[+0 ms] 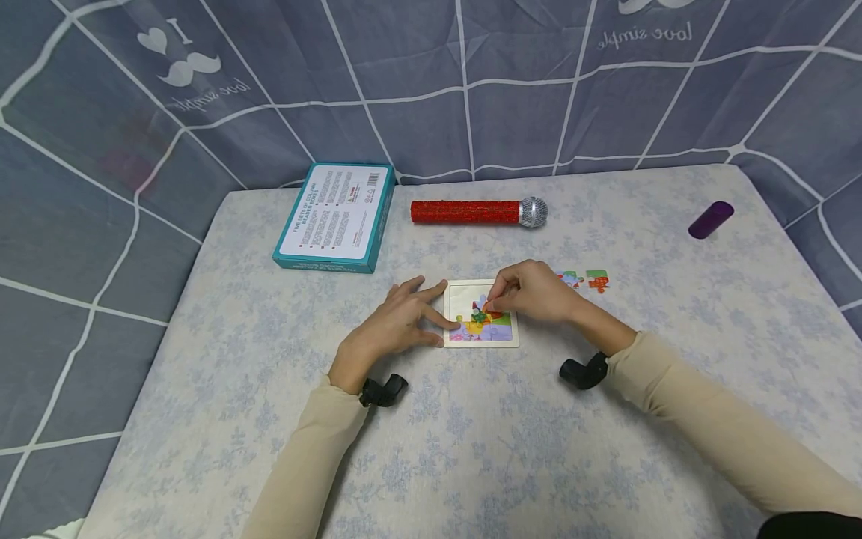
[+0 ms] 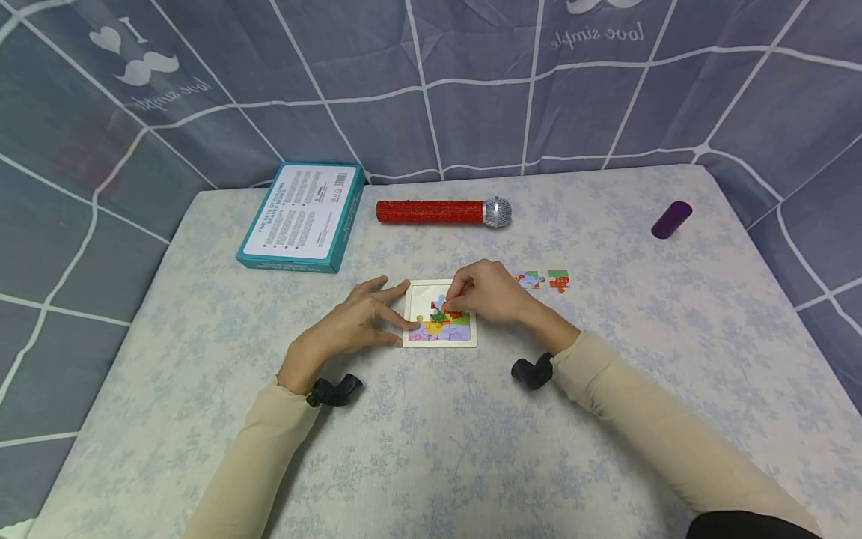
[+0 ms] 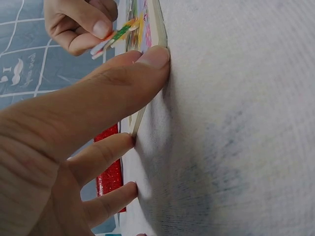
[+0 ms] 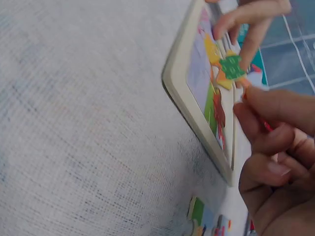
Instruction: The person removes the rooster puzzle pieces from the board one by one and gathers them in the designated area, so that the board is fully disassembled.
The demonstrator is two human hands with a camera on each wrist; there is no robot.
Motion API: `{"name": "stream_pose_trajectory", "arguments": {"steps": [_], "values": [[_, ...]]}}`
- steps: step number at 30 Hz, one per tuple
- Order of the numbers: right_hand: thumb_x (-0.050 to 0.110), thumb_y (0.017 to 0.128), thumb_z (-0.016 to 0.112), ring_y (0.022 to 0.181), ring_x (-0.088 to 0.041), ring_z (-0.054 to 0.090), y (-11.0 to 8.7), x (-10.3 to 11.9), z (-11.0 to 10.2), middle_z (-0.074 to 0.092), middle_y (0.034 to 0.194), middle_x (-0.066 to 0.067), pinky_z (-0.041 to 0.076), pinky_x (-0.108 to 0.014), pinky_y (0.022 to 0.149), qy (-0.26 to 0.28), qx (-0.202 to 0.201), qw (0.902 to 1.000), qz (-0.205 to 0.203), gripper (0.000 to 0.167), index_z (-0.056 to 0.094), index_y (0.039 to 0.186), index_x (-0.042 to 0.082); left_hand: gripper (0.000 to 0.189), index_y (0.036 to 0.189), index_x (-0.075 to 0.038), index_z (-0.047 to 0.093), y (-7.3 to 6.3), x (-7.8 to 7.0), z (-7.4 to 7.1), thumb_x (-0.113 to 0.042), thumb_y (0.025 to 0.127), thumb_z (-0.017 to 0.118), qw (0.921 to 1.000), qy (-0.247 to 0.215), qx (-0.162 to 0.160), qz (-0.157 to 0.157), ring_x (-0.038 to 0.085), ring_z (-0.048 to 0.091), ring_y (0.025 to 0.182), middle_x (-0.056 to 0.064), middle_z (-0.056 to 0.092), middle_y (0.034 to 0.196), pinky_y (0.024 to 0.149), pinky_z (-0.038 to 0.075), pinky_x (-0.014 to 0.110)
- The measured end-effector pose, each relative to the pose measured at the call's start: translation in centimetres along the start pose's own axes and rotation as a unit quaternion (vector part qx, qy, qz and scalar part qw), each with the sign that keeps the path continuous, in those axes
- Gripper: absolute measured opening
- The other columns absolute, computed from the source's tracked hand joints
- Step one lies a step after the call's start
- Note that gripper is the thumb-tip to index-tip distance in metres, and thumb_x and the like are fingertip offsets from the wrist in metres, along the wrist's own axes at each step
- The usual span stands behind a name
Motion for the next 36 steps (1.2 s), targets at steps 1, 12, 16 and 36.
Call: {"name": "stream_pose_trajectory", "arguments": {"steps": [1,12,16,36], "values": [[0.014,0.086,0.077,0.073,-0.017,0.064,0.0,-0.2,0.0,0.074,0.078,-0.001,0.043,-0.028,0.063,0.017,0.005,0.9998,0.005,0.005,0.075,0.084,0.010,0.033,0.110,-0.026,0.077,0.0,0.0,0.0,-0.022,0.078,0.084,1.0000,0.000,0.000,0.000,0.042,0.016,0.146,0.007,0.034,0.156,0.113,0.007,0.067],[0.012,0.085,0.074,0.072,-0.014,0.054,-1.1,-2.9,-1.2,0.074,0.087,-0.009,0.039,-0.025,0.060,0.114,0.034,0.9898,0.078,0.012,0.073,0.092,0.002,0.033,0.110,-0.025,0.077,0.1,0.2,0.1,-0.023,0.078,0.084,1.0000,0.002,0.003,-0.007,0.041,0.014,0.147,0.006,0.032,0.157,0.114,0.005,0.065],[0.014,0.082,0.076,0.064,-0.010,0.046,-2.4,-4.4,-2.8,0.072,0.082,-0.006,0.037,-0.024,0.057,0.114,0.032,0.9867,0.111,0.016,0.072,0.091,0.002,0.033,0.110,-0.025,0.077,0.1,0.1,0.1,-0.023,0.078,0.084,1.0000,0.001,0.003,-0.008,0.041,0.014,0.147,0.006,0.032,0.157,0.114,0.004,0.064],[0.026,0.079,0.082,0.074,-0.009,0.047,-6.4,-9.5,-8.2,0.071,0.092,0.002,0.042,-0.026,0.063,0.009,0.015,0.9840,0.177,0.024,0.077,0.091,0.006,0.033,0.110,-0.023,0.077,0.0,-0.1,0.0,-0.021,0.078,0.084,0.9999,-0.004,0.006,-0.008,0.041,0.014,0.147,0.008,0.033,0.157,0.114,0.004,0.065]]}}
Point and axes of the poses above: each hand's wrist, its own y-axis towards the middle knuckle, its own z-axis out of the palm, x = y × z, the point moved 10 cm from there along y, towards the middle knuckle
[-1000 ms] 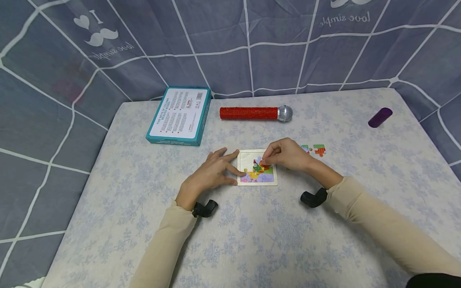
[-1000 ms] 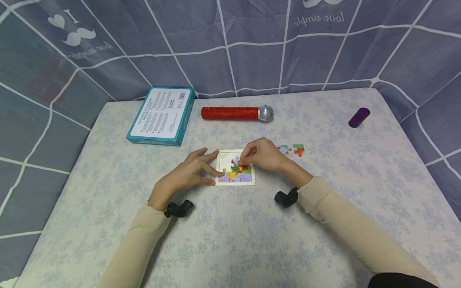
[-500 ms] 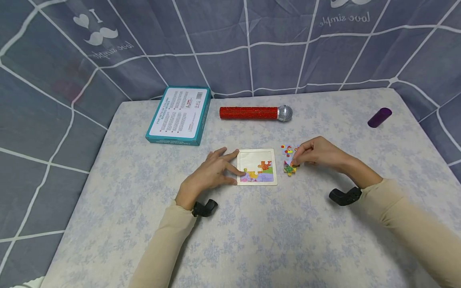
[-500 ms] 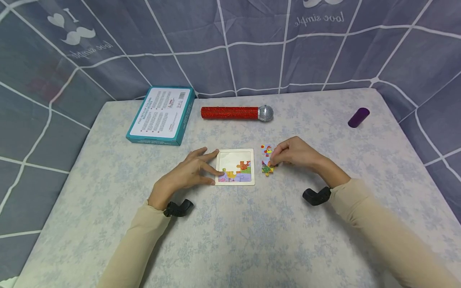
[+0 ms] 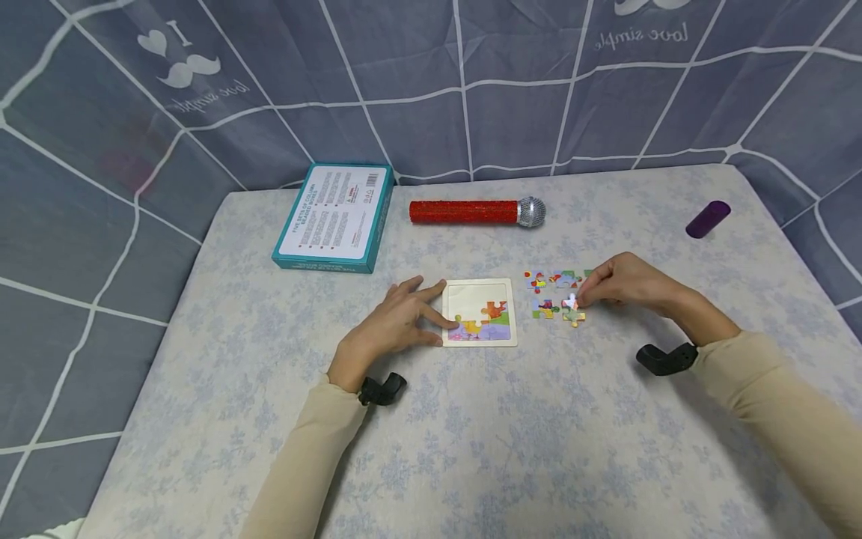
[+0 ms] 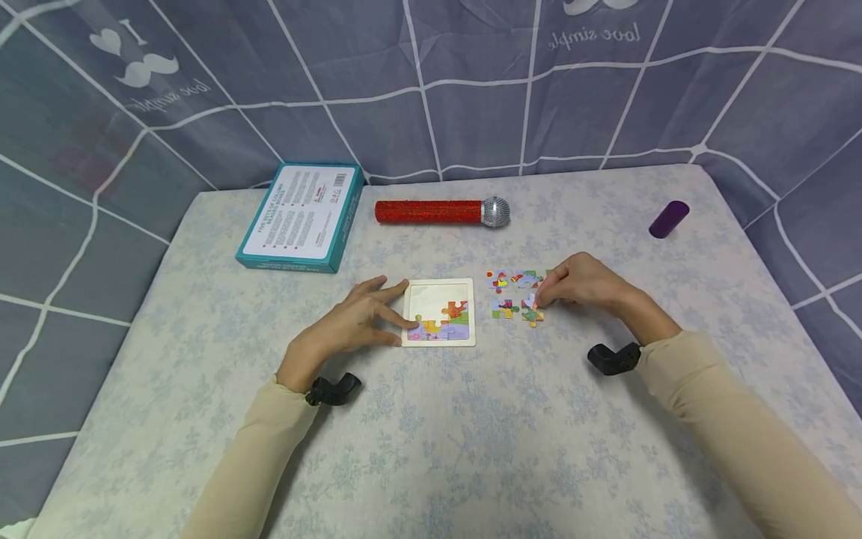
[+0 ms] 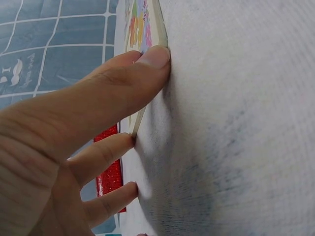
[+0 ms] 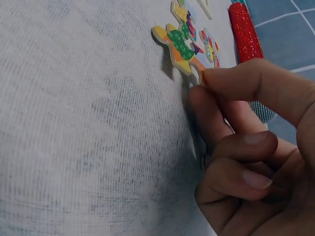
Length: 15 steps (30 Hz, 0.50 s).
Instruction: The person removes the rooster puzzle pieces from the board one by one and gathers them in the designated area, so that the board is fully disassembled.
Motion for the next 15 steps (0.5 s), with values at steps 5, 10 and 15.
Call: {"name": "stream_pose_trajectory", "arguments": {"steps": [5,10,15], "values": [[0.027,0.080,0.082,0.092,-0.016,0.053,0.32,0.85,-0.09,0.073,0.097,-0.001,0.041,-0.032,0.079,-0.043,-0.024,0.9986,-0.019,0.021,0.078,0.089,0.009,0.033,0.110,-0.023,0.077,0.03,0.09,0.09,-0.021,0.078,0.084,1.0000,0.001,-0.001,0.001,0.041,0.014,0.147,0.007,0.033,0.157,0.114,0.004,0.065],[0.027,0.080,0.081,0.095,-0.019,0.054,0.40,0.84,-0.07,0.073,0.096,-0.001,0.039,-0.034,0.081,-0.064,-0.036,0.9971,-0.019,0.018,0.078,0.087,0.011,0.035,0.111,-0.023,0.077,0.06,0.09,0.13,-0.022,0.078,0.084,1.0000,0.004,0.001,0.001,0.042,0.014,0.147,0.007,0.033,0.157,0.114,0.004,0.066],[0.025,0.085,0.077,0.088,-0.017,0.054,0.17,1.06,-0.14,0.073,0.090,-0.001,0.039,-0.032,0.076,-0.054,-0.048,0.9968,-0.033,0.016,0.076,0.090,0.010,0.035,0.111,-0.024,0.077,0.05,0.08,0.10,-0.023,0.077,0.084,1.0000,0.003,0.001,0.000,0.041,0.013,0.147,0.007,0.032,0.157,0.114,0.003,0.065]]}}
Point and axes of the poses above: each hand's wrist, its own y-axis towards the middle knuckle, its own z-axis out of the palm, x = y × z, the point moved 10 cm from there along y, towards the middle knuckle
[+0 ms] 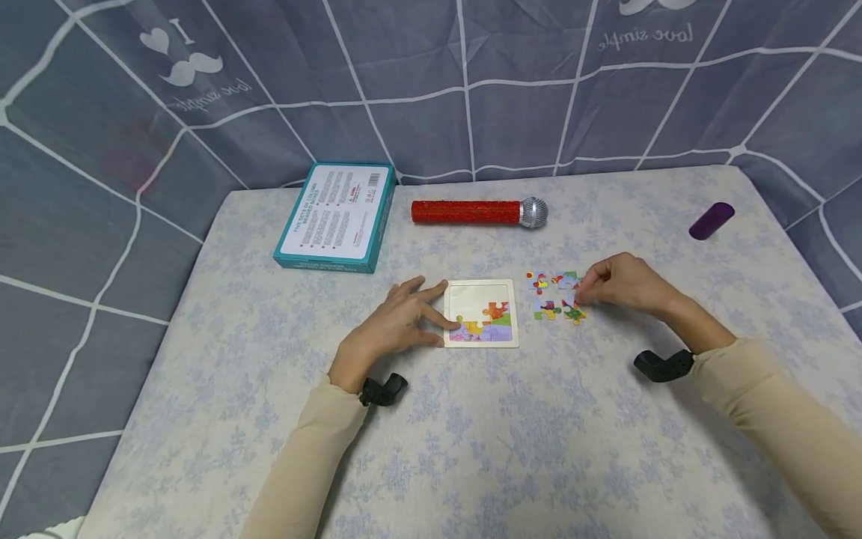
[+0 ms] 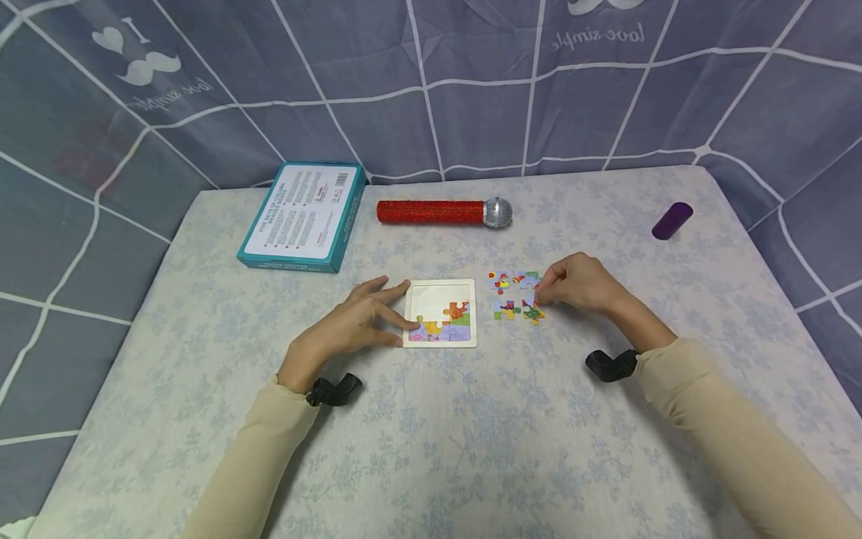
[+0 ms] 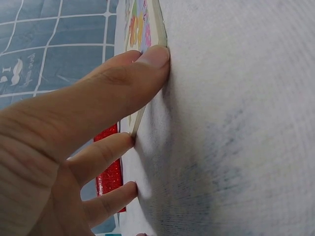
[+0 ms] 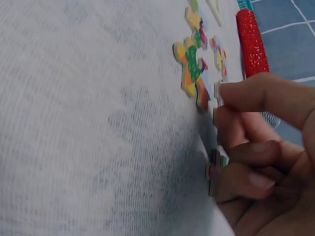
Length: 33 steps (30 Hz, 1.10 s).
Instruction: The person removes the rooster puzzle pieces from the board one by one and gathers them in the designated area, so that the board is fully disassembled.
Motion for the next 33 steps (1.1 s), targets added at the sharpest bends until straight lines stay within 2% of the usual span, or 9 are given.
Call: {"name": "stream_pose_trajectory", "arguments": {"steps": [5,7,10,14,17,22,27,33], "values": [[0.020,0.090,0.071,0.080,-0.016,0.060,-0.1,1.7,0.3,0.073,0.083,-0.005,0.044,-0.026,0.072,0.035,-0.020,0.9984,-0.040,0.016,0.076,0.098,0.008,0.035,0.111,-0.024,0.077,0.0,0.0,0.0,-0.022,0.077,0.085,1.0000,0.001,-0.002,0.001,0.041,0.014,0.147,0.007,0.033,0.157,0.114,0.004,0.065],[0.018,0.090,0.070,0.075,-0.015,0.060,0.0,2.4,0.8,0.073,0.083,-0.006,0.046,-0.025,0.066,0.045,-0.021,0.9974,-0.052,0.018,0.076,0.102,0.006,0.035,0.111,-0.024,0.077,0.0,0.0,0.0,-0.021,0.077,0.085,1.0000,0.000,-0.003,0.001,0.041,0.014,0.147,0.007,0.033,0.157,0.114,0.004,0.065],[0.015,0.090,0.070,0.069,-0.013,0.061,0.3,3.4,1.9,0.074,0.087,-0.005,0.044,-0.024,0.059,0.057,-0.016,0.9962,-0.064,0.020,0.076,0.107,0.005,0.035,0.111,-0.024,0.077,0.0,0.1,0.0,-0.021,0.077,0.085,1.0000,-0.003,-0.004,0.000,0.041,0.014,0.147,0.007,0.033,0.157,0.114,0.004,0.065],[0.014,0.086,0.075,0.064,-0.012,0.055,0.6,4.9,3.2,0.073,0.093,-0.004,0.040,-0.023,0.053,0.045,-0.026,0.9947,-0.089,0.023,0.076,0.108,0.006,0.034,0.110,-0.024,0.077,0.0,0.1,0.0,-0.020,0.077,0.085,1.0000,-0.007,-0.005,-0.001,0.041,0.014,0.147,0.006,0.033,0.157,0.114,0.003,0.064],[0.013,0.083,0.078,0.064,-0.015,0.050,0.7,6.3,4.0,0.070,0.093,-0.002,0.038,-0.023,0.053,0.020,-0.040,0.9917,-0.121,0.026,0.076,0.108,0.007,0.034,0.110,-0.024,0.077,0.0,0.1,0.0,-0.020,0.078,0.084,1.0000,-0.007,-0.004,-0.002,0.040,0.014,0.147,0.006,0.033,0.157,0.114,0.003,0.064],[0.012,0.080,0.082,0.072,-0.016,0.051,0.6,8.4,5.6,0.066,0.087,0.000,0.041,-0.026,0.060,-0.013,-0.037,0.9846,-0.170,0.030,0.075,0.109,0.006,0.033,0.110,-0.024,0.077,0.0,0.1,0.0,-0.020,0.078,0.084,1.0000,-0.004,-0.004,-0.002,0.041,0.014,0.147,0.007,0.033,0.157,0.114,0.004,0.065],[0.011,0.078,0.082,0.076,-0.014,0.055,0.4,9.1,6.5,0.067,0.092,-0.002,0.045,-0.028,0.065,-0.036,-0.034,0.9832,-0.176,0.032,0.075,0.108,0.002,0.033,0.109,-0.023,0.078,0.1,0.1,0.1,-0.021,0.077,0.085,1.0000,-0.004,-0.006,0.002,0.041,0.015,0.147,0.008,0.034,0.156,0.114,0.004,0.065],[0.011,0.078,0.083,0.073,-0.014,0.054,0.4,9.4,6.7,0.065,0.085,-0.001,0.045,-0.030,0.065,-0.049,-0.043,0.9818,-0.179,0.022,0.075,0.098,0.006,0.033,0.110,-0.024,0.077,0.1,-0.1,0.0,-0.021,0.077,0.084,1.0000,0.000,-0.005,0.005,0.041,0.015,0.147,0.007,0.034,0.156,0.114,0.004,0.065]]}}
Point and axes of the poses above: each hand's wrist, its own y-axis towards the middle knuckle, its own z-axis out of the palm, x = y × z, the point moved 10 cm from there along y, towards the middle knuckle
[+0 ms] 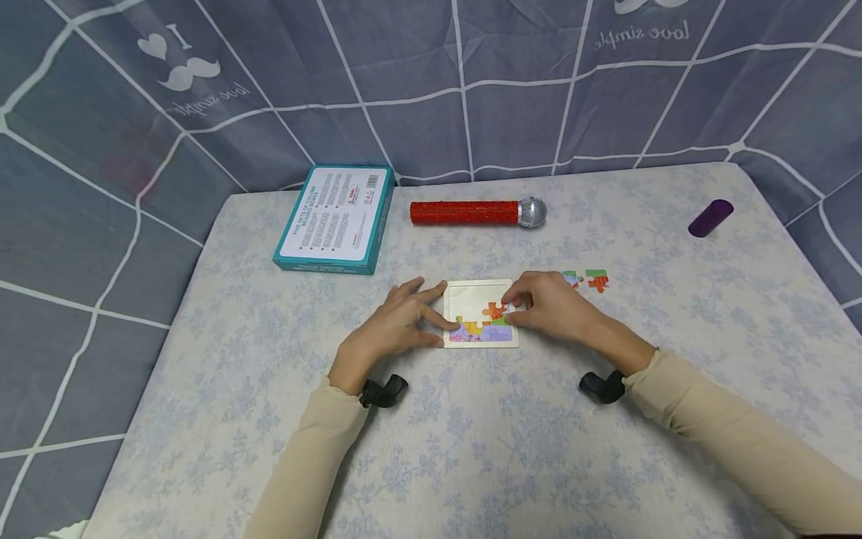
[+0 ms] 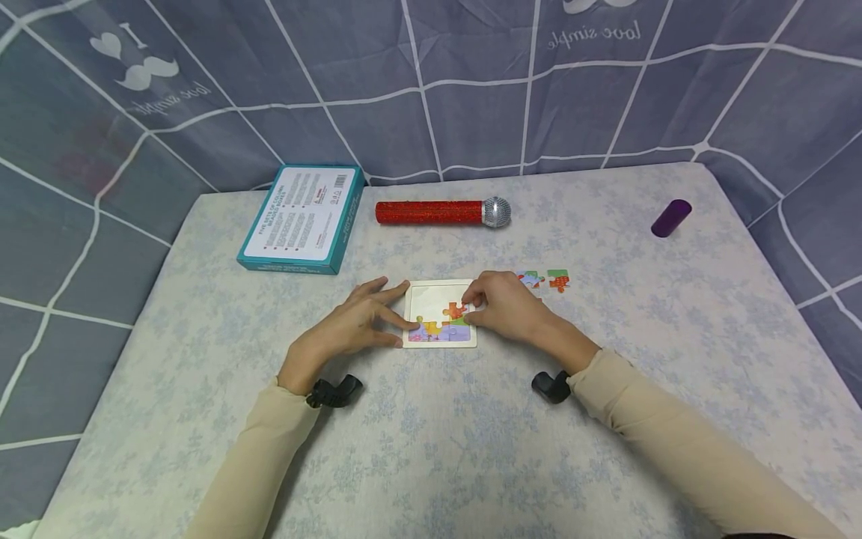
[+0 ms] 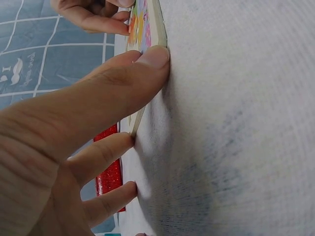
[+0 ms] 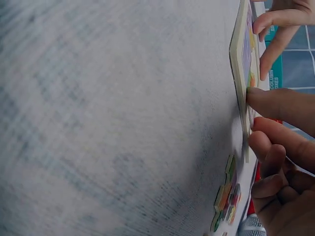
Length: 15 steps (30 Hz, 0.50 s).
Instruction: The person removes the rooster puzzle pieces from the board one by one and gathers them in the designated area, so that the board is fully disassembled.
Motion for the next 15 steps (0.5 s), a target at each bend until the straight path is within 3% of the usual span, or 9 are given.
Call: {"name": "stream_pose_trajectory", "arguments": {"steps": [5,9,15], "values": [[0.009,0.081,0.079,0.066,-0.016,0.052,0.1,-0.9,0.0,0.061,0.072,0.000,0.042,-0.028,0.059,0.050,-0.008,0.9984,0.023,0.014,0.072,0.093,0.010,0.033,0.110,-0.024,0.077,0.0,0.0,0.0,-0.020,0.078,0.085,1.0000,-0.003,0.002,-0.004,0.041,0.015,0.147,0.007,0.034,0.156,0.114,0.003,0.065],[0.010,0.085,0.075,0.067,-0.017,0.059,0.1,-2.1,0.2,0.068,0.076,0.000,0.044,-0.026,0.059,0.115,-0.003,0.9913,0.063,0.008,0.073,0.092,0.011,0.033,0.109,-0.024,0.078,0.0,0.0,0.0,-0.020,0.078,0.084,1.0000,-0.004,0.002,-0.005,0.041,0.015,0.147,0.007,0.034,0.156,0.114,0.003,0.065],[0.011,0.086,0.075,0.072,-0.018,0.062,0.1,-2.8,0.5,0.073,0.083,-0.005,0.048,-0.024,0.061,0.173,0.013,0.9792,0.105,0.010,0.073,0.094,0.006,0.033,0.110,-0.024,0.077,0.0,0.0,0.0,-0.020,0.077,0.085,1.0000,-0.002,0.002,-0.005,0.041,0.015,0.147,0.007,0.034,0.156,0.114,0.004,0.065]]}}
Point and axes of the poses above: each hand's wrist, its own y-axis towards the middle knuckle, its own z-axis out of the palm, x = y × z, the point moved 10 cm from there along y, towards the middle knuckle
